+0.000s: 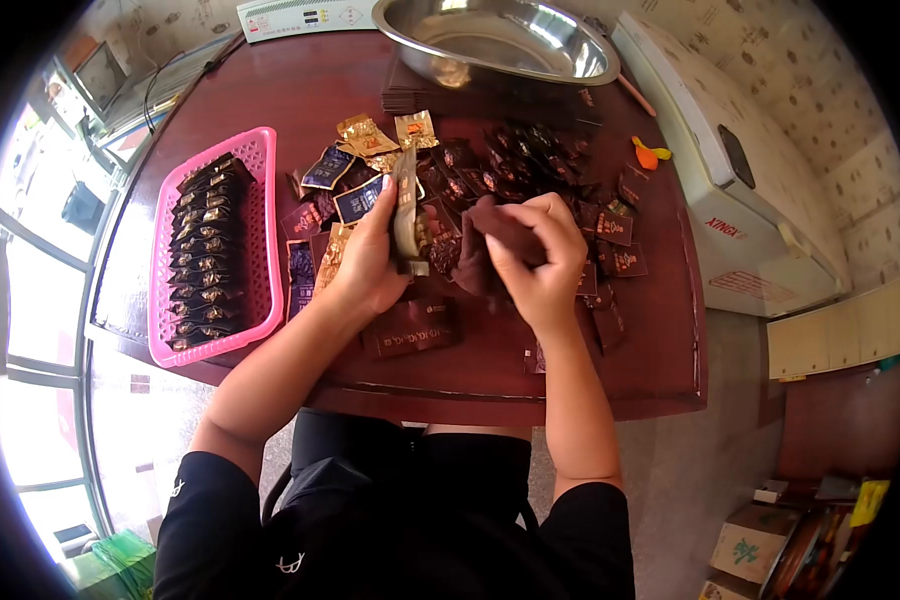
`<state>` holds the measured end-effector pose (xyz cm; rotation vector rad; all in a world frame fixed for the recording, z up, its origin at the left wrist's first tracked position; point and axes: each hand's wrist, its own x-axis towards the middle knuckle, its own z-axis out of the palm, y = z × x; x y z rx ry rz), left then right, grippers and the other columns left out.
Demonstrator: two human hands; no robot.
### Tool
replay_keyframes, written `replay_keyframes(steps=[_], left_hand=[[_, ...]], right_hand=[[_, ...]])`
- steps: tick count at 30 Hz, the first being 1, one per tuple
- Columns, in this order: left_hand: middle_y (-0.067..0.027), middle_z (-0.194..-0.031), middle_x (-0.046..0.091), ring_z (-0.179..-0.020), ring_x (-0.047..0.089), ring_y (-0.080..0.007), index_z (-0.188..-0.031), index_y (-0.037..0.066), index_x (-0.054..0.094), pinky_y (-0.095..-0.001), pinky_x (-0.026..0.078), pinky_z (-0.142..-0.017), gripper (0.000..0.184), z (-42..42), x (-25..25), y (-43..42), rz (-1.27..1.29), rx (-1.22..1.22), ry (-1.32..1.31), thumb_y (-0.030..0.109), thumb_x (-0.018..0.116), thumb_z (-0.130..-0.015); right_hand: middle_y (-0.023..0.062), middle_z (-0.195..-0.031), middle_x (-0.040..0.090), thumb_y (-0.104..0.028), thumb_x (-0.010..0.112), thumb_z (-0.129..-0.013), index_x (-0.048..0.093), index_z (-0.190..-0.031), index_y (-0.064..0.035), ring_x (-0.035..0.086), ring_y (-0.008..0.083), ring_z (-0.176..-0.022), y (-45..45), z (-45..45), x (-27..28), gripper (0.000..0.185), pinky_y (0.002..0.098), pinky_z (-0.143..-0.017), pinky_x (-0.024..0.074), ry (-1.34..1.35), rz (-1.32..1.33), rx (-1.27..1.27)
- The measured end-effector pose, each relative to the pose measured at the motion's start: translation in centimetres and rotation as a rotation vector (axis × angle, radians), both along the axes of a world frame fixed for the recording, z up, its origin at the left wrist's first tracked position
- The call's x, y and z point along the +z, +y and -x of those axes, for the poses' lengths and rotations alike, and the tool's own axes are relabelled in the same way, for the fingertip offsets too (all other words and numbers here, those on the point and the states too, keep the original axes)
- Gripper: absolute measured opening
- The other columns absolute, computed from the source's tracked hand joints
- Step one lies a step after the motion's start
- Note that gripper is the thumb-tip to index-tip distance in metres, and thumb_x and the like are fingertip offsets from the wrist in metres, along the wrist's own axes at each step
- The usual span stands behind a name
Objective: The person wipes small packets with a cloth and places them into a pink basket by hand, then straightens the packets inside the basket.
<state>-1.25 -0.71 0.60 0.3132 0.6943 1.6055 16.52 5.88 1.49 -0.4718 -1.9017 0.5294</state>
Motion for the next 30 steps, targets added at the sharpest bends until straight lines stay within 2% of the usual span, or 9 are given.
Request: replay_keyframes(steps=[2,5,9,14,17,21,23,25,30], left_hand=[[-0.0066,-0.098,0.067,-0.086,0.065,-0.0157,-0.113,0.007,0.060,-0.0346,0.055,-0.079,0.039,-0.2,-0.3,0.0,0.045,0.062,0.058,0.042,0.046,-0.103],[-0.0056,-0.095,0.067,-0.083,0.064,-0.0145,-0.109,0.007,0.061,-0.0314,0.055,-0.076,0.039,0.0,-1.1,0.2,-0.013,0.031,0.075,0.042,0.045,-0.104],[0.0007,-0.093,0.066,-0.081,0.059,-0.0059,-0.108,0.004,0.063,-0.0224,0.050,-0.073,0.034,-0.4,-2.2,0.8,-0.185,0.089,0.280,0.035,0.053,-0.102],[-0.0016,-0.093,0.068,-0.084,0.057,-0.0042,-0.107,-0.004,0.064,-0.0231,0.049,-0.075,0.031,-0.8,-2.5,0.4,-0.210,0.128,0.740,0.025,0.063,-0.098],[-0.0016,-0.093,0.068,-0.083,0.057,-0.0041,-0.106,-0.003,0.063,-0.0229,0.049,-0.074,0.030,-1.1,-2.3,0.2,-0.214,0.091,0.693,0.026,0.062,-0.098],[0.0009,-0.092,0.066,-0.080,0.056,-0.0027,-0.105,0.002,0.063,-0.0214,0.048,-0.072,0.024,-0.8,-1.8,0.2,-0.163,0.155,0.573,0.023,0.054,-0.103],[-0.0008,-0.093,0.068,-0.083,0.056,-0.0034,-0.106,-0.001,0.063,-0.0221,0.049,-0.072,0.026,-0.4,-2.6,0.6,-0.198,0.173,0.660,0.024,0.063,-0.098],[-0.0018,-0.092,0.069,-0.082,0.057,-0.0039,-0.106,-0.002,0.064,-0.0228,0.050,-0.072,0.028,-0.5,-2.7,0.4,-0.246,0.166,0.921,0.024,0.066,-0.096],[-0.0019,-0.093,0.069,-0.081,0.059,-0.0043,-0.107,-0.003,0.064,-0.0231,0.051,-0.072,0.029,-1.2,-2.6,0.1,-0.228,0.049,0.872,0.023,0.066,-0.096]], right_hand=[[0.0054,-0.086,0.061,-0.003,0.075,-0.076,0.068,-0.093,-0.0006,0.059,0.0152,-0.080,0.2,-0.1,0.4,0.018,0.0276,-0.071,0.0458,0.020,0.176,0.204],[0.0049,-0.082,0.062,-0.004,0.077,-0.073,0.068,-0.088,0.0010,0.059,0.0143,-0.078,-1.1,0.7,0.5,0.018,0.0271,-0.071,0.0460,-0.177,0.270,0.375],[0.0047,-0.079,0.061,-0.007,0.076,-0.074,0.067,-0.082,0.0005,0.059,0.0143,-0.075,-1.2,1.2,-0.6,0.014,0.0274,-0.067,0.0451,-0.167,0.458,0.335],[0.0057,-0.074,0.058,-0.008,0.075,-0.076,0.063,-0.078,0.0002,0.057,0.0152,-0.068,-1.2,1.4,-1.0,0.014,0.0288,-0.063,0.0444,-0.045,0.237,-0.008],[0.0059,-0.073,0.058,-0.004,0.075,-0.075,0.063,-0.077,0.0002,0.057,0.0150,-0.065,-1.6,1.6,-0.8,0.013,0.0278,-0.060,0.0439,0.018,0.199,-0.044],[0.0063,-0.070,0.057,-0.005,0.076,-0.071,0.062,-0.073,0.0007,0.056,0.0162,-0.065,-1.8,1.3,0.2,0.016,0.0290,-0.060,0.0428,-0.213,0.272,0.124],[0.0067,-0.070,0.056,-0.005,0.077,-0.070,0.062,-0.073,0.0008,0.057,0.0168,-0.065,-1.9,1.4,0.0,0.016,0.0294,-0.060,0.0432,-0.201,0.269,0.100],[0.0063,-0.070,0.057,-0.006,0.077,-0.071,0.061,-0.072,0.0007,0.057,0.0159,-0.065,-1.9,1.7,-0.5,0.017,0.0292,-0.060,0.0434,-0.039,0.249,-0.022],[0.0047,-0.072,0.056,-0.008,0.076,-0.078,0.060,-0.076,0.0001,0.056,0.0136,-0.066,-1.4,1.4,-0.9,0.018,0.0275,-0.060,0.0435,0.082,0.178,-0.154]])
